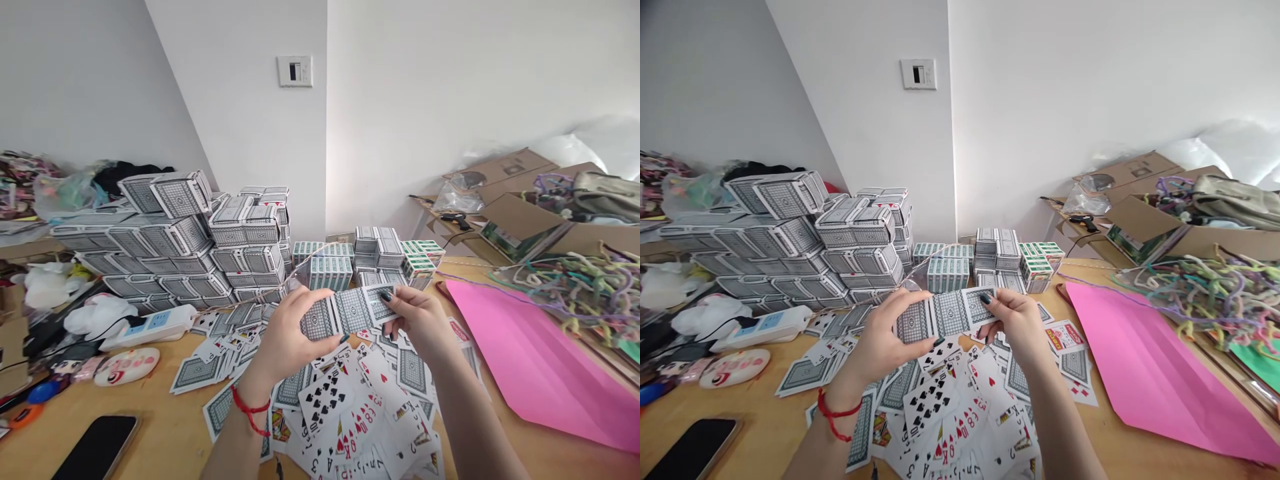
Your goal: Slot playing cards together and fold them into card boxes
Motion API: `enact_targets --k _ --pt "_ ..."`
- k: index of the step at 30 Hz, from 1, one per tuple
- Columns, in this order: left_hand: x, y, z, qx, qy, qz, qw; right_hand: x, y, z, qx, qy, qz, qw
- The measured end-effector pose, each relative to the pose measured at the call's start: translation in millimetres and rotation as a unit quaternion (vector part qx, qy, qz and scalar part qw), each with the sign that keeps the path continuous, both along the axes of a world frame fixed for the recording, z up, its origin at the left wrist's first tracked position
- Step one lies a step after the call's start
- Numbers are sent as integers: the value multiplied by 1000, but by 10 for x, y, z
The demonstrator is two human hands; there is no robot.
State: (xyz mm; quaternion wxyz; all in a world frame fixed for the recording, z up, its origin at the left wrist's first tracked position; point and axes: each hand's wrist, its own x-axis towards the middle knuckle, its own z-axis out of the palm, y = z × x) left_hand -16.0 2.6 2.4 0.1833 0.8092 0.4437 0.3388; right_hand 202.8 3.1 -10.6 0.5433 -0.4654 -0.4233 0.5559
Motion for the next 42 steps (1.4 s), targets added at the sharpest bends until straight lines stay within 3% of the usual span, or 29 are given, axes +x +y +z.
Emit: enact_targets --k 22,42 --pt "42 -25 32 -5 -3 2 1000 -104 -30 -14 10 -5 28 1000" --pt "63 -22 34 -24 13 4 1000 -167 -28 -62 -2 -107 26 994"
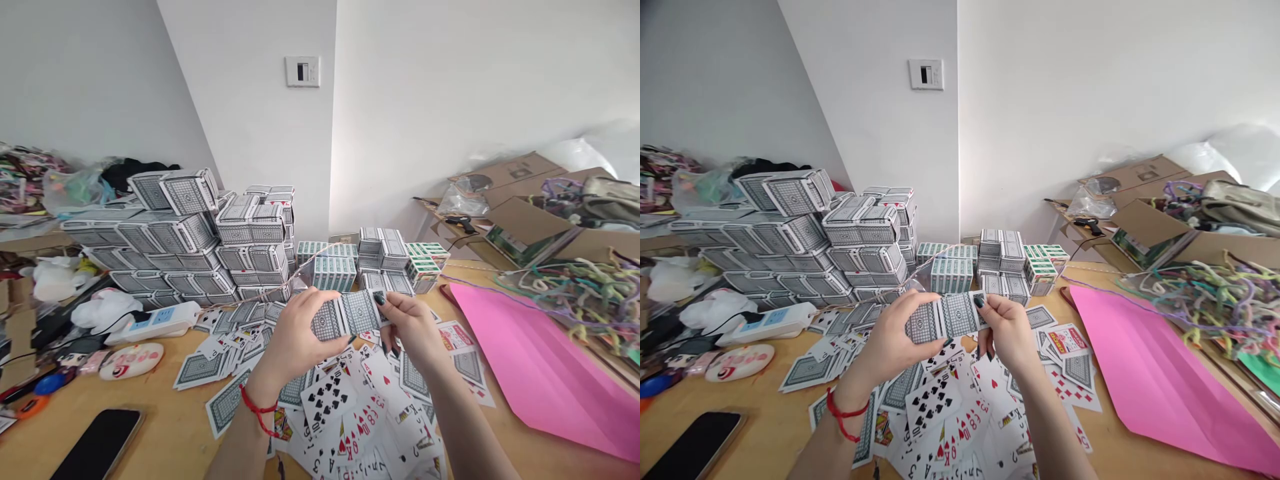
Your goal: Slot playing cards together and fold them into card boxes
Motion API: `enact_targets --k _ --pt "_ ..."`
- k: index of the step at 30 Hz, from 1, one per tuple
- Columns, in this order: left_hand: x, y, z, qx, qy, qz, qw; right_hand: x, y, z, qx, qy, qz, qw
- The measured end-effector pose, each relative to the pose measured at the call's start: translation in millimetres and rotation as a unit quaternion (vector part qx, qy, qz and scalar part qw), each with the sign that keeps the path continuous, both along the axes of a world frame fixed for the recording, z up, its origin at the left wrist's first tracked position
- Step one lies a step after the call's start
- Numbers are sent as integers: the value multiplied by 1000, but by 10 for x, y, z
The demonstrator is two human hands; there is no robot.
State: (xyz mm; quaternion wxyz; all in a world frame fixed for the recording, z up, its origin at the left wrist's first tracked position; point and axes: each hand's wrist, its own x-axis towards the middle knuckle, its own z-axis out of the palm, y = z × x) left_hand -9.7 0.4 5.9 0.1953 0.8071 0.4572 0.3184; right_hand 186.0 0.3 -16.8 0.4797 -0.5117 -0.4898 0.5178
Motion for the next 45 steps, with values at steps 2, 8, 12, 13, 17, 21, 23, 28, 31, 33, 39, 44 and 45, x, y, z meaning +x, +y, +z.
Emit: enact_targets --k 2,8,12,13,17,21,23,28,31,33,39,44,45 --pt "6 2 3 -15 -5 -2 1000 -11 0 6 1 1 -2 1000" --pt "31 5 -27 -30 -3 -1 1000 -23 -6 25 2 -17 -23 1000" --pt "35 16 -71 -20 -2 7 1000 -37 -5 13 5 -29 -35 999" --pt "32 17 -78 -18 -2 8 1000 -45 -4 10 6 -29 -36 999" --pt "12 12 -80 -13 -4 9 1000 -87 -8 15 1 -14 -29 999" --pt "1 4 -50 -8 -10 8 1000 -105 -13 27 -5 5 -6 1000" --pt "2 1 -28 -13 -11 4 1000 -98 -11 26 -7 10 3 1000" --pt "6 -9 17 -32 -11 5 999 -52 1 20 -10 38 38 999" --pt "-10 -5 15 -50 -27 28 998 -5 4 30 13 31 25 999" --pt "-36 11 -1 -76 -48 48 995 38 2 43 70 3 -14 997" --pt "-105 106 -73 -238 -173 4 956 144 -11 95 284 -139 55 947" --pt "-83 135 -119 -380 -232 -54 894 137 -8 82 346 -208 2 915" --pt "-75 135 -124 -400 -232 -64 884 137 -7 73 347 -210 -4 914"
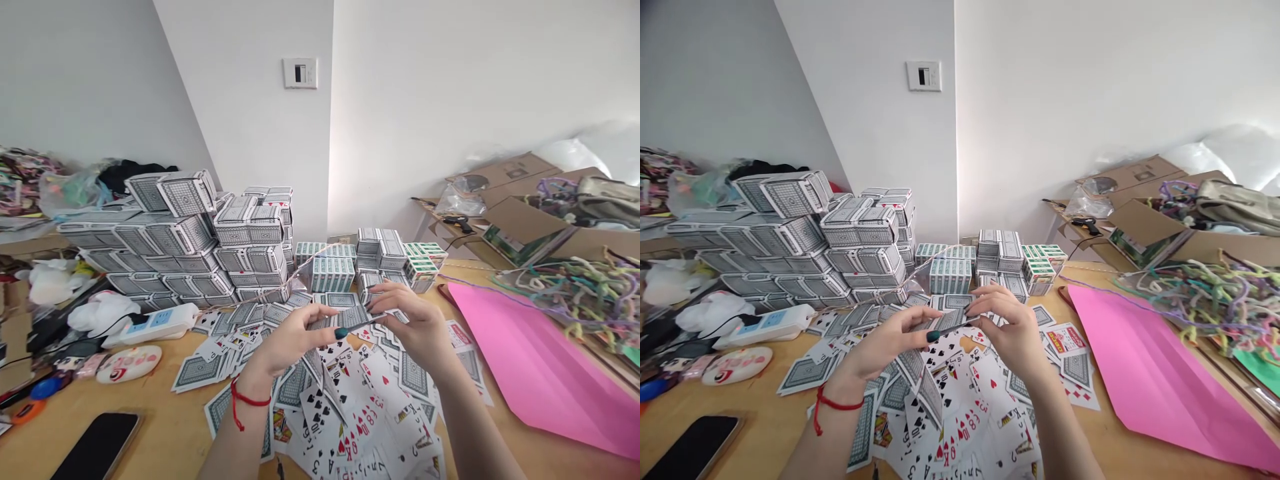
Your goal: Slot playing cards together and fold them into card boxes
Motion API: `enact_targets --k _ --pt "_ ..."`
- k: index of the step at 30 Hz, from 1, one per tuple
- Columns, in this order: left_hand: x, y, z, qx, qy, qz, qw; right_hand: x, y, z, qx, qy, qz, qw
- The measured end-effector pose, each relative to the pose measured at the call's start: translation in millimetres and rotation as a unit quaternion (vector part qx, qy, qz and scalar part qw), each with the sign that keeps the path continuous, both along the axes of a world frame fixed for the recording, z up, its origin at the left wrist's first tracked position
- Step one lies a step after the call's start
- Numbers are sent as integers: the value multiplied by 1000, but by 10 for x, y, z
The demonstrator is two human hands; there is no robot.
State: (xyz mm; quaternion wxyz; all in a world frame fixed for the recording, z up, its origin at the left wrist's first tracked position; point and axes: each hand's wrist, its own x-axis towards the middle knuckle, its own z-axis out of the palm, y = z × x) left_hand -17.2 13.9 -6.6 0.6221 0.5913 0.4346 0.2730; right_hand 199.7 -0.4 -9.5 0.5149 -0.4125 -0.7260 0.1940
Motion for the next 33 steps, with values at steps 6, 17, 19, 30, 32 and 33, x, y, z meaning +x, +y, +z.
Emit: enact_targets --k 6,17,19,30,32,33 --pt "39 -9 27 -48 -18 -30 998 23 -16 -55 -44 -5 -38 998" --pt "43 -15 52 -78 -47 -20 996 54 -26 -95 -85 -32 -76 993" --pt "49 -16 35 -88 -62 -10 994 40 -26 -102 -76 -33 -83 993" --pt "31 -3 21 -111 -86 12 990 -65 -32 -140 -21 -60 -141 988" --pt "46 -13 29 -105 -89 17 990 -92 -44 -128 -6 -60 -163 985" --pt "56 -18 30 -103 -93 19 990 -114 -51 -123 1 -56 -178 982"
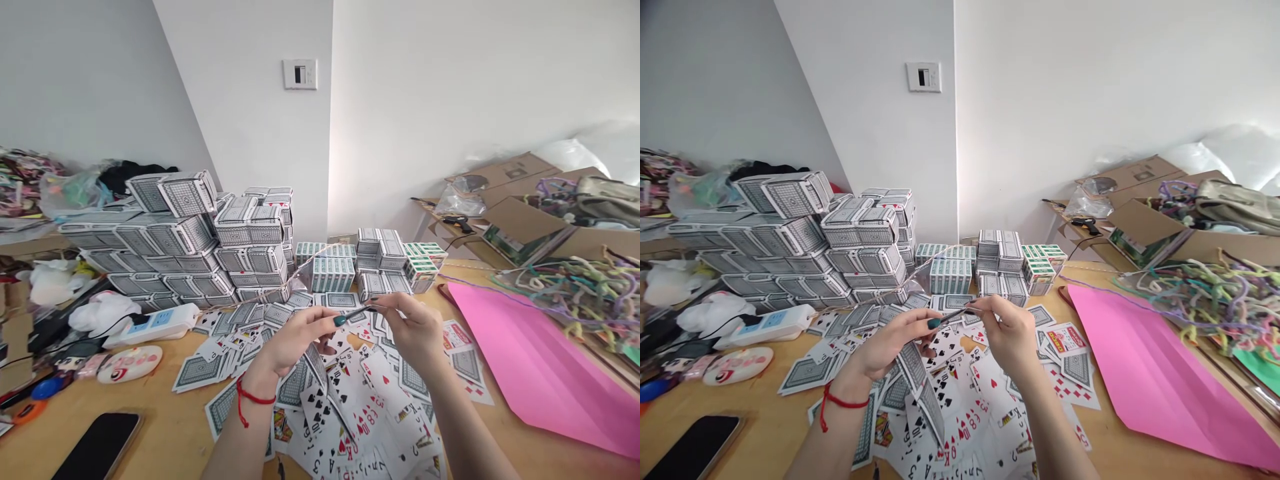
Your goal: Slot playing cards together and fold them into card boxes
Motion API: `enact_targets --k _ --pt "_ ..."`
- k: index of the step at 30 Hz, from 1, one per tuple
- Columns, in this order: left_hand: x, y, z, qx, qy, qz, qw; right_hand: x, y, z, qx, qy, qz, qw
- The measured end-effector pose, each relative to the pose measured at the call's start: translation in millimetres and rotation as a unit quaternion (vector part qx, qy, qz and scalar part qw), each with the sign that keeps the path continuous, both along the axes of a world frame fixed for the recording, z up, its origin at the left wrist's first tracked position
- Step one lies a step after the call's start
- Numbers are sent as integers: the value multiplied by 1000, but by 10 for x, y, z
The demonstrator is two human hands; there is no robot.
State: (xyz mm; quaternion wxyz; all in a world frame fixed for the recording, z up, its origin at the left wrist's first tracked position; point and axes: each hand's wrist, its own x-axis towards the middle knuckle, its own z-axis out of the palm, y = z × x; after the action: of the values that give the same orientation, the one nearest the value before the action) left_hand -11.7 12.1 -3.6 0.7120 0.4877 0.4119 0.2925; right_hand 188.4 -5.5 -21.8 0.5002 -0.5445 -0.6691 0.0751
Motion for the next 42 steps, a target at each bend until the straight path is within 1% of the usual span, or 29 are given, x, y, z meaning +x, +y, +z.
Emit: enact_targets --k 4,6,8,11,15,19,24,26,28,29,30,32,34,36,39,42 --pt "37 -13 -12 -2 -33 0 999 -116 -21 -11 41 14 -60 997" --pt "49 -14 -19 -7 -44 12 999 -168 -19 -39 68 14 -84 994" --pt "57 -14 -21 -11 -47 31 998 -202 -13 -67 90 6 -96 991" --pt "70 -15 -19 -12 -47 52 997 -223 -8 -82 111 -3 -92 990" --pt "96 -24 -30 -13 -57 65 996 -224 -14 -50 123 -11 -86 989" --pt "149 -50 -34 -16 -62 91 994 -221 -18 -46 117 -23 -109 987" --pt "255 -97 -8 -31 -61 117 991 -267 -1 -174 137 -53 -173 974" --pt "274 -101 -10 -30 -63 138 988 -301 1 -208 148 -49 -177 972" --pt "252 -87 -22 -26 -73 158 984 -318 -6 -191 146 -25 -148 978" --pt "223 -72 -30 -25 -79 167 982 -313 -12 -163 136 -12 -118 984" --pt "184 -54 -38 -25 -82 175 981 -297 -19 -128 117 1 -78 990" --pt "82 -13 -43 -27 -84 180 980 -235 -32 -50 58 18 26 998" --pt "-25 20 -29 -30 -87 161 983 -156 -39 14 9 42 112 993" --pt "-111 35 7 -25 -91 138 986 -92 -41 54 -33 73 176 981" --pt "-182 24 80 -18 -72 96 993 -66 -42 91 -84 108 230 963" --pt "-208 4 135 5 -26 50 998 -99 -50 121 -108 102 233 961"
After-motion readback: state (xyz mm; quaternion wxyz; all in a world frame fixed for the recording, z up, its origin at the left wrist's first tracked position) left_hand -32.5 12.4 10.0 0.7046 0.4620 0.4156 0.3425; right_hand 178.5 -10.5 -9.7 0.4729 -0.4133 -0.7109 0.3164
